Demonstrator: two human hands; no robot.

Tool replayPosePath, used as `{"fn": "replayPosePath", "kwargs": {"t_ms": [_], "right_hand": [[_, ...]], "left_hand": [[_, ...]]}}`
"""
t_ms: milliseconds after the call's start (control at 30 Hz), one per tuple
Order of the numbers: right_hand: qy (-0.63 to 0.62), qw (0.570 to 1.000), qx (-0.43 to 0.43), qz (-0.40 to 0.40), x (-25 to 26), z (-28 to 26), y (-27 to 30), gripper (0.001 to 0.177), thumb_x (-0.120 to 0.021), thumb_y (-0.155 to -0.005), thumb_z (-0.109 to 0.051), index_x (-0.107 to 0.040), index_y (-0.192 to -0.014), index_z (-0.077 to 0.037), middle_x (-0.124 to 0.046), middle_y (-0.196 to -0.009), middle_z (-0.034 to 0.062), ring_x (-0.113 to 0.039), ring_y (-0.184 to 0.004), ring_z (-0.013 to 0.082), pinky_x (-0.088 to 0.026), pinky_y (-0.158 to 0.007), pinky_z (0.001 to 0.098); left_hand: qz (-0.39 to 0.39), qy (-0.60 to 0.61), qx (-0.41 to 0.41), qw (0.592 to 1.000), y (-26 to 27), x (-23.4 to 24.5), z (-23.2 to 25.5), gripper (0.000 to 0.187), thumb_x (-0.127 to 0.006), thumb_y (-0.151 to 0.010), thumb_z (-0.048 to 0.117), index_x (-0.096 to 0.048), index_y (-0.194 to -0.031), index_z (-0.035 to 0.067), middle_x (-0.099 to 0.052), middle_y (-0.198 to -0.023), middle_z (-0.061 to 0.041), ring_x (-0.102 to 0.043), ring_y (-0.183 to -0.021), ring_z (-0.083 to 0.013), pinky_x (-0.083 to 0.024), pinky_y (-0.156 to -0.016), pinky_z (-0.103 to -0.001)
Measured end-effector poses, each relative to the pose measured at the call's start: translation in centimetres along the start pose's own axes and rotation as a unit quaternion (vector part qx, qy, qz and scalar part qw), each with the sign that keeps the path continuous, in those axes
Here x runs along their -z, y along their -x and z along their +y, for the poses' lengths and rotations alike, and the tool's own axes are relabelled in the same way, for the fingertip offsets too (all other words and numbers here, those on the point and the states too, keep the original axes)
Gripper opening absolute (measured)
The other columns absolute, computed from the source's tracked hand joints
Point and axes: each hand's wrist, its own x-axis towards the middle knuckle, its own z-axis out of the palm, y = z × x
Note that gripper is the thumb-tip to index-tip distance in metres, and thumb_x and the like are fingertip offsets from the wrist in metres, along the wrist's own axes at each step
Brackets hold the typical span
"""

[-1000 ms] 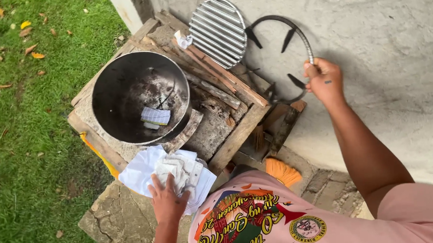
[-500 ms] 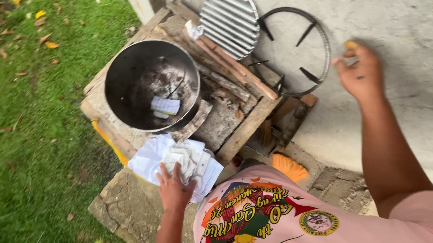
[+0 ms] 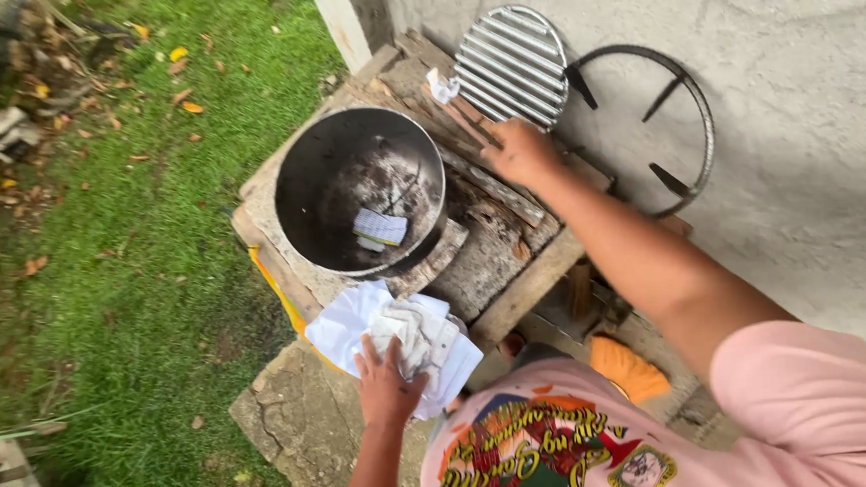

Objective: Arranging paper and wood kindling in a metal pot to prepare for starting a fire.

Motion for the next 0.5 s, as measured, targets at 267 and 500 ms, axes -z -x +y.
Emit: {"fn": "replayPosePath", "kwargs": {"t_ms": [267,500], "right_hand": [[0.006,0.989,-0.130,-0.070,-11.8,10.1,-6.3,0.035,-0.064,-0.096,-0.019,-0.060,-0.129,-0.008,-0.059,-0.117,0.0138,-0.055,-0.097,0.0246,-0.045,-0.079,0.0395],[0.057,0.988,-0.134,-0.053,0.2,5.5,0.3,0.023,-0.061,-0.105,-0.026,-0.074,-0.117,-0.010,-0.074,-0.098,0.0128,-0.065,-0.081,0.0195,-0.052,-0.070,0.0352]], "left_hand": [[-0.034,0.006,0.026,0.999,-0.3,0.2,0.2,0.091,-0.089,-0.071,0.038,-0.044,-0.150,0.028,-0.012,-0.167,-0.016,-0.021,-0.151,-0.0467,-0.036,-0.115,-0.052],[-0.022,0.011,0.013,1.000,-0.5,-0.2,-0.3,0.090,-0.088,-0.070,0.038,-0.046,-0.149,0.026,-0.015,-0.167,-0.017,-0.024,-0.149,-0.0489,-0.038,-0.115,-0.052]]}}
